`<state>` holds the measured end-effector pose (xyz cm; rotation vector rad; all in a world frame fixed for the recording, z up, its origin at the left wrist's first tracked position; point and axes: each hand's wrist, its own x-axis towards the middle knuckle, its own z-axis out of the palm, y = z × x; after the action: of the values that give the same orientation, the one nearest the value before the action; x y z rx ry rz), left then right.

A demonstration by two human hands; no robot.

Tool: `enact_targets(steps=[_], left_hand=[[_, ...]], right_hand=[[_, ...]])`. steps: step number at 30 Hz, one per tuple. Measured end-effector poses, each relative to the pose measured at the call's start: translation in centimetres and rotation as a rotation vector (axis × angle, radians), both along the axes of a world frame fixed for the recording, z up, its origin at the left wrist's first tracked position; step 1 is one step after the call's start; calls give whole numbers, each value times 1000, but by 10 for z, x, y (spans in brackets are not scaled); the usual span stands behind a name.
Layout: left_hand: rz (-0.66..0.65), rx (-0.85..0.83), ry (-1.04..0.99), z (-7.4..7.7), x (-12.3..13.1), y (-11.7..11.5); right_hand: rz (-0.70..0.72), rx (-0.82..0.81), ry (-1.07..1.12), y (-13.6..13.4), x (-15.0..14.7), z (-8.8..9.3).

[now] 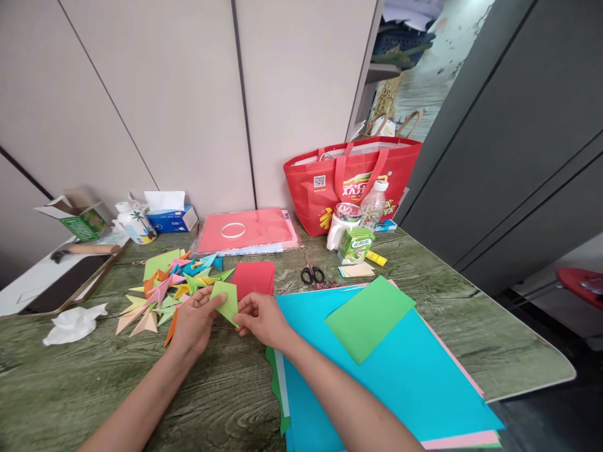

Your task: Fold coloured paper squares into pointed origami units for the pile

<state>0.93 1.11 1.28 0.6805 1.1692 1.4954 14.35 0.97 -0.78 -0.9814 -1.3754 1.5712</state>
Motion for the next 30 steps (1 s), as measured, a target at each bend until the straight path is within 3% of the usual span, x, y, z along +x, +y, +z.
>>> enact_targets(steps=[6, 10, 17, 30], left_hand=[[-187, 22, 201, -6, -2, 0], [-310, 20, 318, -6, 0, -3], [-312, -23, 347, -4, 0, -4], [-353, 12, 329, -2, 2, -6]], right_hand=[[-153, 215, -33, 5, 6, 2], [-136, 290, -137, 11, 11, 0], [-108, 407, -179, 10, 14, 4], [5, 259, -94, 9, 18, 8]])
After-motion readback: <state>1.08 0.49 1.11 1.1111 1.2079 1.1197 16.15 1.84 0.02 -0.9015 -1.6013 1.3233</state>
